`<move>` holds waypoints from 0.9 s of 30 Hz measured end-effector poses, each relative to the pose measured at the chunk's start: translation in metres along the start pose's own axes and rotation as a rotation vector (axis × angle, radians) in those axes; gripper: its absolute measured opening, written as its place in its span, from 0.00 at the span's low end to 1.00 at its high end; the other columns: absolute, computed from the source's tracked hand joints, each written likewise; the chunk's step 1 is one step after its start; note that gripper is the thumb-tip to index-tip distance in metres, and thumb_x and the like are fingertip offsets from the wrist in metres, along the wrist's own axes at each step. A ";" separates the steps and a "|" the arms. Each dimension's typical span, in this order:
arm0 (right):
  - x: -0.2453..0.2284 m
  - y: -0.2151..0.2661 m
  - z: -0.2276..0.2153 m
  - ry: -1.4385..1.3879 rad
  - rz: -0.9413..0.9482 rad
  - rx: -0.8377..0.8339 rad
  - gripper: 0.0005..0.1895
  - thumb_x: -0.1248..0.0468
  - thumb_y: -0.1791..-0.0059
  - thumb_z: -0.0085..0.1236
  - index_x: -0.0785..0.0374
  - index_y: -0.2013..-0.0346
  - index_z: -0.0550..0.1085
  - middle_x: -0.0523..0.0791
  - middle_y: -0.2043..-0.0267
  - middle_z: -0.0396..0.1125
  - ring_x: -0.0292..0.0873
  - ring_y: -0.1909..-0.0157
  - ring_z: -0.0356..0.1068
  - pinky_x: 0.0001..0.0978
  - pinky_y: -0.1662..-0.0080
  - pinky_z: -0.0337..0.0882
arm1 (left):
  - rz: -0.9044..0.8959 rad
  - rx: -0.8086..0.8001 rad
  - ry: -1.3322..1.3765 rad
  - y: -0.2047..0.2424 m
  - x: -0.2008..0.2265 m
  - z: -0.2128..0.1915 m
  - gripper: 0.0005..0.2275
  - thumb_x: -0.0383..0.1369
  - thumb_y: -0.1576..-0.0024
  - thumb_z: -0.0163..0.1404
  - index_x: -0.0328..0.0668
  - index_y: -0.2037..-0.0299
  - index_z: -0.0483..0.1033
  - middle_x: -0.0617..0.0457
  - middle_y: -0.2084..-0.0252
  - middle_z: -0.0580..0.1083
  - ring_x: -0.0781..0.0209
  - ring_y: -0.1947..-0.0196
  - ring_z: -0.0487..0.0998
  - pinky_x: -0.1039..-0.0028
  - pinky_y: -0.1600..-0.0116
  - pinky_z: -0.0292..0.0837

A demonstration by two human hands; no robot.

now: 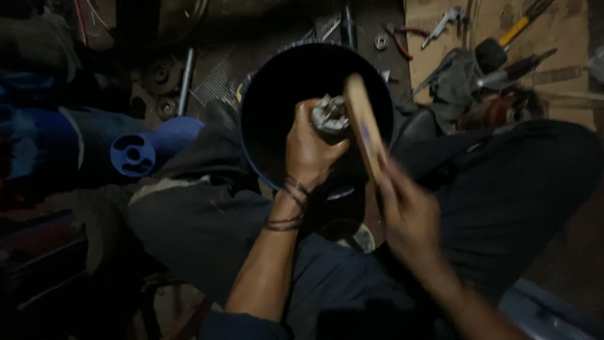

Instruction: Cleaning a metal motor rotor using a wire brush over a bucket.

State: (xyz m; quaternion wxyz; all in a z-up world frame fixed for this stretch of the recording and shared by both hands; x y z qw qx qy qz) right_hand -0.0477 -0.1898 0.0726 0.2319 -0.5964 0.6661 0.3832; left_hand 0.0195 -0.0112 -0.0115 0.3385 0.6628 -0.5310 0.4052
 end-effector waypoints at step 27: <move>0.014 -0.036 0.028 -0.245 -0.268 0.221 0.17 0.61 0.39 0.51 0.56 0.36 0.72 0.55 0.54 0.77 0.50 0.53 0.78 0.49 0.54 0.75 | -0.162 -0.129 -0.100 0.030 -0.010 0.006 0.32 0.34 0.56 0.66 0.49 0.43 0.60 0.34 0.47 0.74 0.26 0.46 0.76 0.39 0.48 0.73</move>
Point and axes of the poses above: each hand's wrist, its own y-axis away from the middle knuckle, its own z-axis out of the palm, x = y × z, the point moved 2 cm from there along -y, towards the middle knuckle
